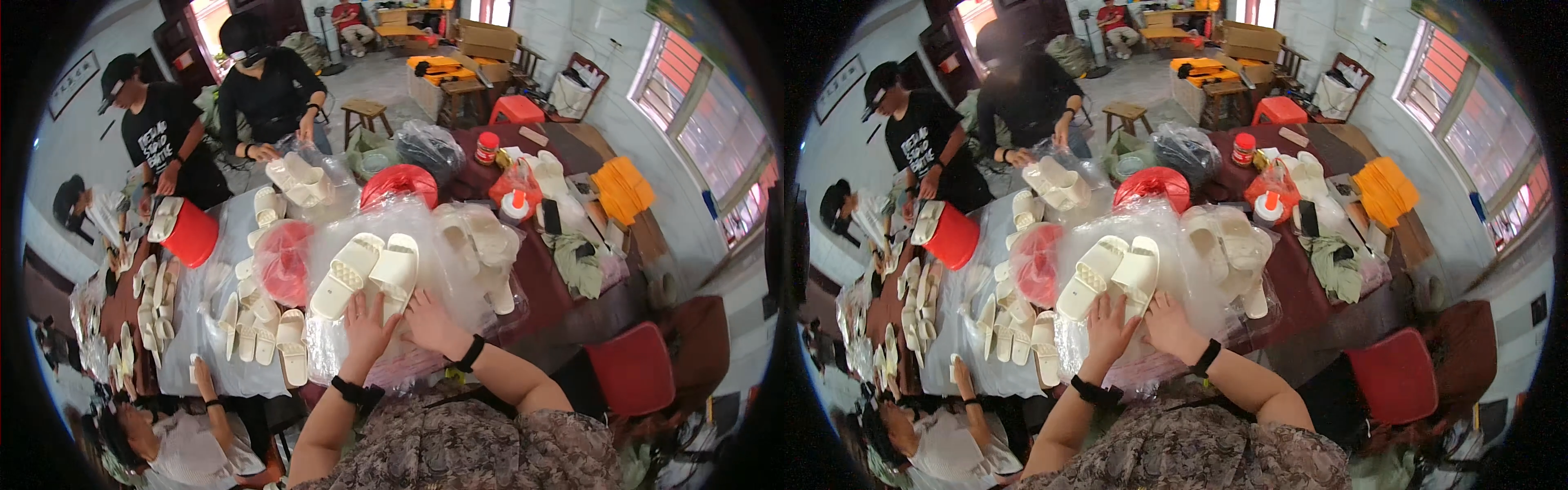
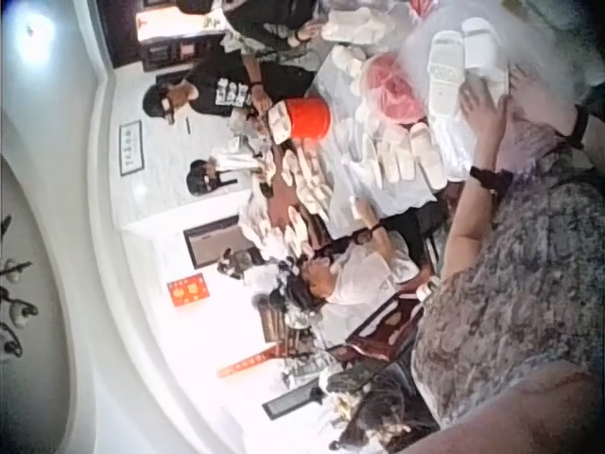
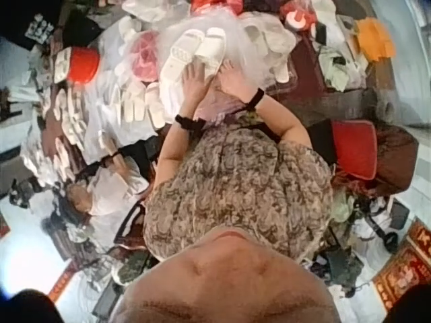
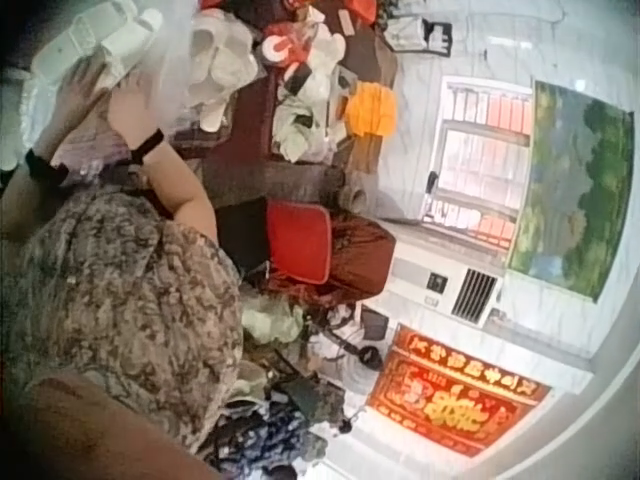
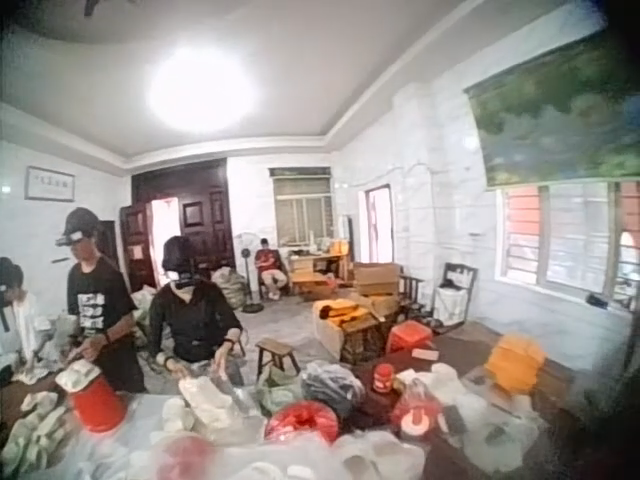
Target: The recorder is seen inspecting and packing white plastic slides/shoes into plastic bags at a manufacturing or processing facility.
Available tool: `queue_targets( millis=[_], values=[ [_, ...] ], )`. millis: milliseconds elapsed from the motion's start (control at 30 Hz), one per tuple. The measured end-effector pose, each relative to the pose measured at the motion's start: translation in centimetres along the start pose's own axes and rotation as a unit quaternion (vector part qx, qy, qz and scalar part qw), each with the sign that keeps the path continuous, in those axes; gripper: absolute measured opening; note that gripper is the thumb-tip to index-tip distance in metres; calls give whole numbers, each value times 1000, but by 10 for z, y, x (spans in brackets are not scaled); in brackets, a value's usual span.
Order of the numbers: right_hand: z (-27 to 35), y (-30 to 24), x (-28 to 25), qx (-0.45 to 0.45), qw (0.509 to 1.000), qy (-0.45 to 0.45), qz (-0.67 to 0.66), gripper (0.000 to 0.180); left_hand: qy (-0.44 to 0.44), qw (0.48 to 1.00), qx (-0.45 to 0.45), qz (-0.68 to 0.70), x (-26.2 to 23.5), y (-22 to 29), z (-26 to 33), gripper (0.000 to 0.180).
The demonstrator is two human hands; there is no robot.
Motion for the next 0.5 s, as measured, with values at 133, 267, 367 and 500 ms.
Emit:
queue_targets(
  millis=[133, 267, 367, 500],
  values=[
    [28, 16, -58, 30, 954, -105, -278, 34, 2, 999, 24, -22, 2, 7, 2, 67],
    [65, 106, -126, 100, 870, 351, -332, 27, -29, 999, -18, -29, 5, 2, 5, 67],
    [76, 210, -89, 291, 801, 443, -278, 50, -15, 1000, -7, -15, 1, 5, 2, 68],
    [63, 322, 20, 423, 760, 327, -370, 95, -9, 997, -59, -50, -9, 25, 4, 66]
  ],
)
Point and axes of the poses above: each hand's wrist, its own z-axis away from the middle knuckle, its own x-axis out of the palm, y = z × x, the point moved 6 cm from there along -z, towards the middle knuckle, and after that the axes turned 7 degrees about -y, right-handed, at the moved point
